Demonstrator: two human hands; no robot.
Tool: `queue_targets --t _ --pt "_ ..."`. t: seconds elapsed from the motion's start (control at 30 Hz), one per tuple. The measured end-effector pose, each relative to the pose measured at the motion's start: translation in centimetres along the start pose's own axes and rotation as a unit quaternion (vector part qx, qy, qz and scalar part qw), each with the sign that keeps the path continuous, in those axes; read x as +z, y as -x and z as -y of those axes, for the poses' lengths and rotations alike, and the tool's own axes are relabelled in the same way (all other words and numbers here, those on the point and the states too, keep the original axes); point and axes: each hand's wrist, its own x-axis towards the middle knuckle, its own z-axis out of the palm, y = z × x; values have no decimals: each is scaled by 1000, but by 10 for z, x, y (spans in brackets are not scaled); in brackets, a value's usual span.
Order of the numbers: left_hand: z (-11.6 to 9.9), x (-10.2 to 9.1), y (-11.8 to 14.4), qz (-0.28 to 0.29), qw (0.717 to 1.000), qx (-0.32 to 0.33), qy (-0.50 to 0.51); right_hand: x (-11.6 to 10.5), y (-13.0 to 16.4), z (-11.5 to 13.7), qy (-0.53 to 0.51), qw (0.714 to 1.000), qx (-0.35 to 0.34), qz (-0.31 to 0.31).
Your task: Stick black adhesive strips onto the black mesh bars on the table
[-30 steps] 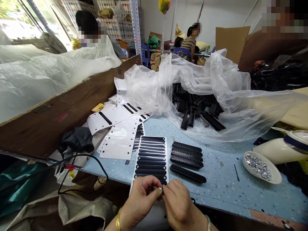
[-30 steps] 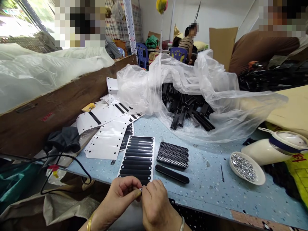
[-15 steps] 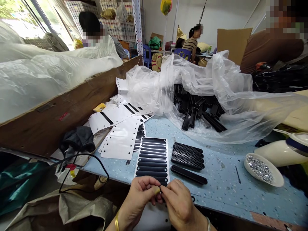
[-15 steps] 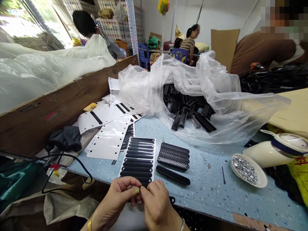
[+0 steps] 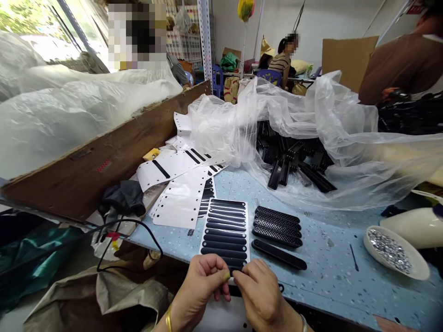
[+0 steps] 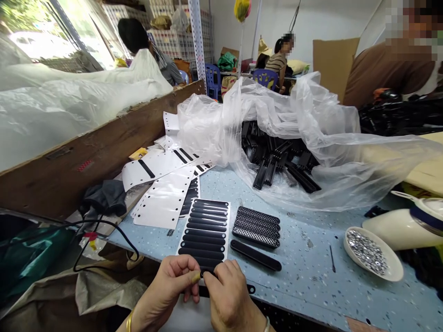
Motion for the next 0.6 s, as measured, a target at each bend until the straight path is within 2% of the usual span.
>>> queue_targets --t 0.1,0.2,0.27,0.4,0.5,0.6 --pt "-2 -22 3 -59 997 32 -30 -1 1 -2 -1 1000 13 -26" --pt "-3 -57 8 -165 982 61 -65 -4 5 -7 6 999 33 -39" --pt "2 -81 12 -207 974 57 -69 -5 9 -10 1 999 24 -46" --pt "29 -112 17 -233 964 22 -124 -3 15 -7 -19 999 5 -32" --pt "54 -124 18 -233 959 20 -163 -1 17 -3 -35 999 11 -10" --pt "64 -133 21 -234 950 37 -204 -3 16 -2 -39 999 17 -12"
